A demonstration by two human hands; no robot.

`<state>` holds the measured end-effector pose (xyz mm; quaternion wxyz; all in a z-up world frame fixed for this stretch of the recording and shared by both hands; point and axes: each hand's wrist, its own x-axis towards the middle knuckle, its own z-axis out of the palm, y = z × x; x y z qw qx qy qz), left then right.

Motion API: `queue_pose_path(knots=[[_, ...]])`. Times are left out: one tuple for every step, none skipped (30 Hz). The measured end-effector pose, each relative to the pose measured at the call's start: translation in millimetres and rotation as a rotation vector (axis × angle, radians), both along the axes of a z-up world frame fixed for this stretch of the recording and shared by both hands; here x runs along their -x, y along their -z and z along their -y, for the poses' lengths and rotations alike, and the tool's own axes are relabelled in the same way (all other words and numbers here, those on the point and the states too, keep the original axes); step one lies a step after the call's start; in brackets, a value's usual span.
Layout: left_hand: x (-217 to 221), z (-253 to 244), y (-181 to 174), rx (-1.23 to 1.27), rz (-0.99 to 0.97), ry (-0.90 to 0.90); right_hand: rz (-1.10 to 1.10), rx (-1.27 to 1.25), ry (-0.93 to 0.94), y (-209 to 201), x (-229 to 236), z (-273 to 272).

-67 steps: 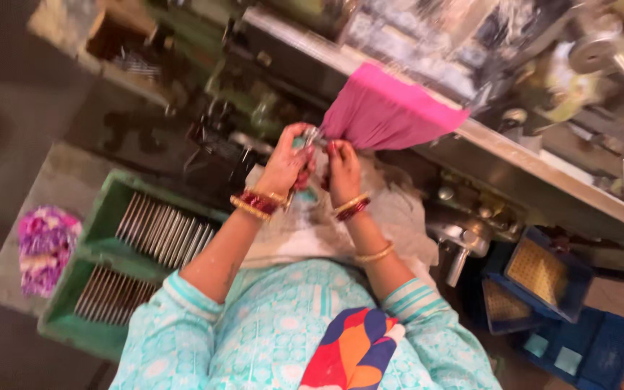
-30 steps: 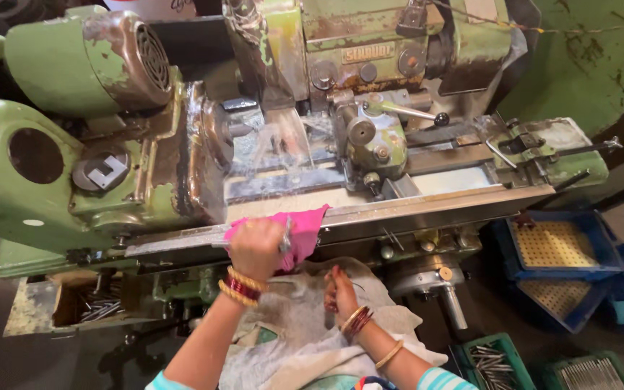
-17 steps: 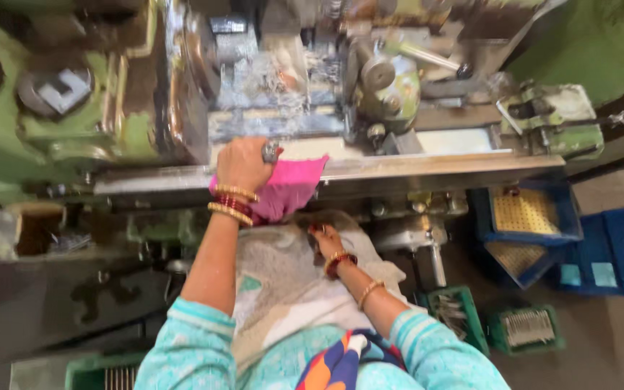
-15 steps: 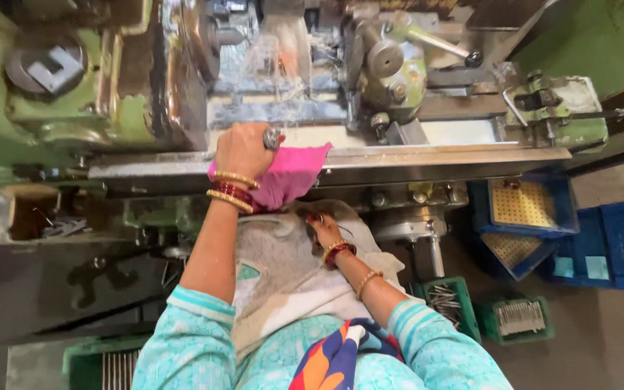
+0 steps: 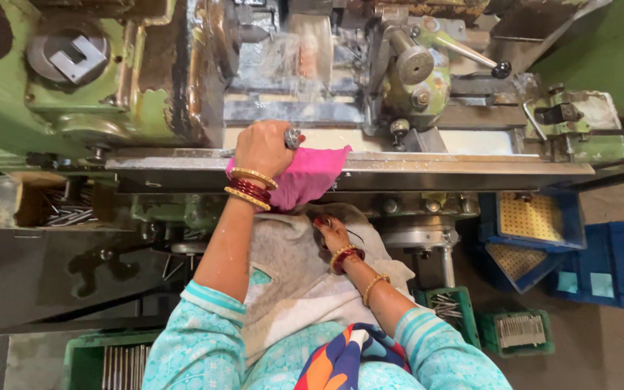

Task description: The person operates a metal grinding machine, inserting small metal rods into the grinding head and using a lever to activate the grinding process. After each rod is processed, it is placed into a green crate. The person repeats this process multiple times.

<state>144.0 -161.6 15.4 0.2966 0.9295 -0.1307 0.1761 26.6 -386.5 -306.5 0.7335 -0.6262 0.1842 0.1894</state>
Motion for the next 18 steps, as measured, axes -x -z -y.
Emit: queue_pose_path(knots=[[-0.4, -0.5, -1.4, -0.007, 0.007, 0.001, 0.011, -0.003, 0.001, -1.3, -1.0, -1.9], [-1.6, -1.2, -2.8, -0.013, 0.013, 0.002, 0.022, -0.005, 0.002, -2.6, -2.5, -3.9], [0.8, 0.8, -1.7, -0.014, 0.013, 0.004, 0.027, -0.003, 0.005, -3.9, 2.6, -0.9], [2.2, 2.2, -0.6, -0.02, -0.034, -0.003, 0.025, 0.019, 0.013, -4.7, 7.1, 1.0], [2.5, 1.7, 0.0, -0.025, -0.08, -0.014, 0.025, 0.042, 0.018, -4.7, 8.6, 0.7], [3.8, 1.4, 0.4, -0.029, -0.126, -0.024, 0.024, 0.065, 0.023, -4.8, 10.2, 0.0], [1.7, 0.6, -1.2, -0.022, -0.1, -0.021, 0.018, 0.044, 0.018, -5.5, 6.0, -1.9], [0.5, -0.1, -2.8, -0.015, -0.074, -0.017, 0.013, 0.022, 0.013, -6.5, 2.6, -3.6], [0.9, 0.4, -3.8, -0.008, -0.051, -0.011, 0.003, 0.001, 0.009, -7.8, 2.1, -3.8], [0.3, 0.6, -4.7, -0.009, -0.056, -0.013, 0.01, 0.01, 0.017, -8.9, 1.1, -4.0], [2.5, 1.3, -3.9, -0.007, -0.065, -0.018, 0.012, 0.021, 0.023, -9.4, 3.7, -2.4], [4.6, 2.3, -2.8, -0.005, -0.075, -0.023, 0.015, 0.032, 0.029, -9.9, 6.1, -0.2], [5.7, 1.4, -2.8, 0.0, -0.049, -0.019, 0.044, 0.033, 0.01, -10.3, 6.3, -0.6], [6.3, 0.7, -3.2, 0.004, -0.023, -0.016, 0.074, 0.034, -0.009, -11.0, 5.7, -1.0], [4.6, 0.6, -4.7, 0.007, 0.004, -0.006, 0.104, 0.034, -0.022, -12.1, 3.7, -1.8], [1.8, -0.3, -6.4, 0.001, 0.003, -0.006, 0.089, 0.021, -0.019, -12.7, -0.2, -3.8], [2.3, 0.4, -5.9, -0.002, -0.006, -0.007, 0.064, 0.012, -0.017, -12.9, 1.6, -2.8], [2.6, 1.3, -5.0, -0.004, -0.016, -0.008, 0.04, 0.003, -0.015, -12.6, 3.5, -1.5]])
